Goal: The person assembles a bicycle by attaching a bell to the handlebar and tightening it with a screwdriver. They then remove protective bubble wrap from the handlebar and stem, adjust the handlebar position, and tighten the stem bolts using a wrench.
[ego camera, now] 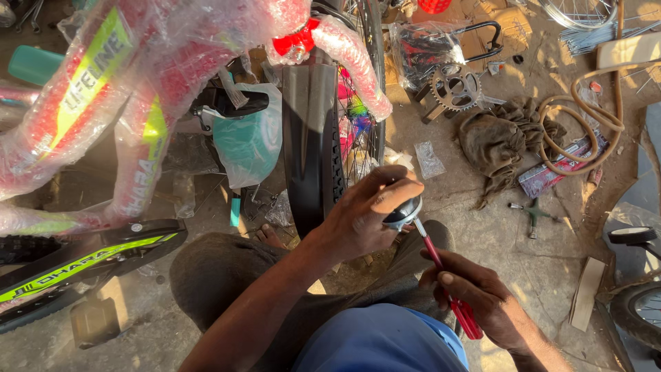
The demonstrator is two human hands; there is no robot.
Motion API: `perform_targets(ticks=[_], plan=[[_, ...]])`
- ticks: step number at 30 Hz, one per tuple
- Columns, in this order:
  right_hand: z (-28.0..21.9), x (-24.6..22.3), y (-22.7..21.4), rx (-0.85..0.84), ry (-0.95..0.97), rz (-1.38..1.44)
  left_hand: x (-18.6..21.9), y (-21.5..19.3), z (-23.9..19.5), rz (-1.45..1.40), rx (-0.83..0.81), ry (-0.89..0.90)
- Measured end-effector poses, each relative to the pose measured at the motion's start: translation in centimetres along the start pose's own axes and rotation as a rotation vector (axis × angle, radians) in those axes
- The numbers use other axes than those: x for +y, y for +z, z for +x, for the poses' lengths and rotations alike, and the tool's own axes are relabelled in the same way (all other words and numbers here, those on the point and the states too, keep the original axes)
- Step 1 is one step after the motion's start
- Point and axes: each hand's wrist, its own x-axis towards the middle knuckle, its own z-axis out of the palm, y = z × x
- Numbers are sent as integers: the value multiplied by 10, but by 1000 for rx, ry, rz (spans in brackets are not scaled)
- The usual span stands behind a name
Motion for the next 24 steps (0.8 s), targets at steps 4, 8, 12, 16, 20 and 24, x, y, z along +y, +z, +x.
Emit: perform_targets(ticks=[4, 8, 12, 16, 20, 24], plan=[[-4, -13, 9, 136, -13, -137, 14, 16, 0, -94, -66, 25], [-1, -11, 22, 197, -17, -33, 16, 22, 0, -108, -83, 17], [2, 1, 30, 187, 58, 80, 11, 30, 0, -92, -67, -2], [1, 14, 30, 152, -2, 271, 6, 39, -6, -90, -92, -12], [8, 19, 25, 284, -19, 153, 8, 43, -5, -83, -112, -33], [27, 30, 28, 392, -86, -20, 14, 47, -5, -74, -106, -7]])
